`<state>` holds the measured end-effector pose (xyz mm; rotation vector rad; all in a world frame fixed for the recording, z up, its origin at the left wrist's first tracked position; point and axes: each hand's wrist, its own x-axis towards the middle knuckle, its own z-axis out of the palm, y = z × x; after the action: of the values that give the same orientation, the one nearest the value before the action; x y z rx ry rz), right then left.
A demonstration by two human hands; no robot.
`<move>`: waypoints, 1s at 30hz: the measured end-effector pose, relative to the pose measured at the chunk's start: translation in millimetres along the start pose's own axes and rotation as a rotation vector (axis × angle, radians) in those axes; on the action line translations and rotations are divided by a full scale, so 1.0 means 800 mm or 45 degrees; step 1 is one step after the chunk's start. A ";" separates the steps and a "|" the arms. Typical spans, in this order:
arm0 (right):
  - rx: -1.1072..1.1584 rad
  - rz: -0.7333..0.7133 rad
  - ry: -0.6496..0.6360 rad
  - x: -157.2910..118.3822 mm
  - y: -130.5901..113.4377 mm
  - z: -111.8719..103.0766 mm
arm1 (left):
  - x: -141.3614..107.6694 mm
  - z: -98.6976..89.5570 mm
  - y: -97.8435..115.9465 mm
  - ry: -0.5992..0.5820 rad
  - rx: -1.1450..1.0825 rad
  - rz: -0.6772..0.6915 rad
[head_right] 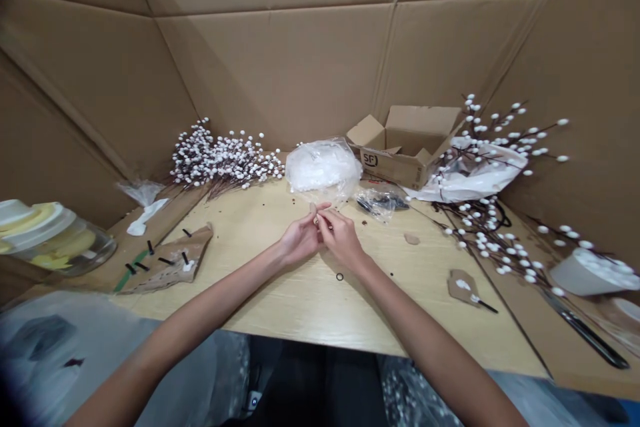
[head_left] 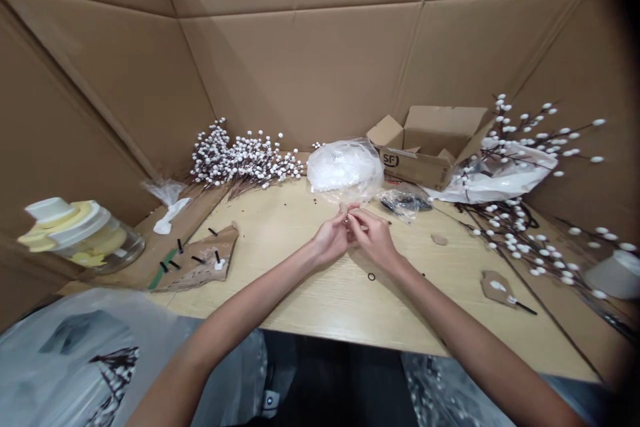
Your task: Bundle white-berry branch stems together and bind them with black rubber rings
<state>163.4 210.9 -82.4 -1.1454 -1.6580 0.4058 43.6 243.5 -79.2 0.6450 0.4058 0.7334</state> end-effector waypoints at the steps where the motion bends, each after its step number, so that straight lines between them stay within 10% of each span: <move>1: -0.037 -0.034 -0.009 0.000 -0.001 -0.002 | 0.000 0.000 -0.001 0.001 -0.003 0.002; 30: -0.399 -0.427 0.322 -0.008 -0.006 0.016 | -0.003 0.029 -0.011 0.253 0.096 0.381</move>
<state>150.5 206.7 -87.7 -1.0640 -1.6822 -0.2112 58.7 227.4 -67.7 0.7144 0.5277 1.0769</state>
